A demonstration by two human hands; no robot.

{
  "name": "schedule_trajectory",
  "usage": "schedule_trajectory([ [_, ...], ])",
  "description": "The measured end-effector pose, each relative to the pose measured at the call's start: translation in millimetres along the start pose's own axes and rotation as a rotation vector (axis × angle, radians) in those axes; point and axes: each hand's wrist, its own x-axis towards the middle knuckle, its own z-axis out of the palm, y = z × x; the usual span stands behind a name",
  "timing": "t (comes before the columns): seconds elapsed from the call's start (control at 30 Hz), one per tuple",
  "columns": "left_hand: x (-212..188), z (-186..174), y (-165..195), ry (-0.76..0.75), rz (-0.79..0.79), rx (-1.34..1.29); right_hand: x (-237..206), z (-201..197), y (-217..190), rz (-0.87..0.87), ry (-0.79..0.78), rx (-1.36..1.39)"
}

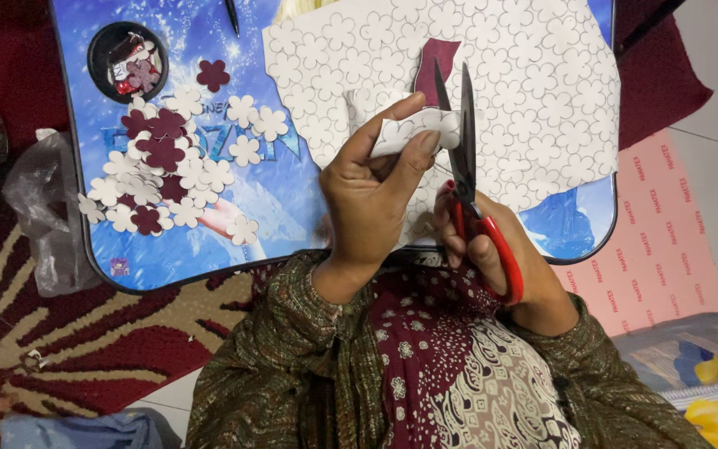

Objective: The person sits on the floor with a small tray on their lap and uses red-handled scissors to trim the edges of white foam flower cutouts, rotating each flower by hand to cut evenly around it, then sets finished flowers on a pile with other white and maroon flower cutouts.

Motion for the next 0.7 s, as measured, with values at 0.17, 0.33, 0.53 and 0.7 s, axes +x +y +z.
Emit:
schedule_trajectory([
  [0.17,2,-1,2,-0.015,-0.012,-0.023,-1,-1,1,0.005,-0.001,0.040],
  [0.33,4,-4,2,-0.013,-0.020,0.031,-2,-2,-2,0.005,-0.008,0.056],
  [0.53,8,-7,0,-0.021,-0.011,-0.048,-1,-5,-3,0.026,-0.038,0.044],
  [0.7,12,-12,0,-0.046,0.056,0.059,-3,-8,-1,0.032,-0.050,0.035],
])
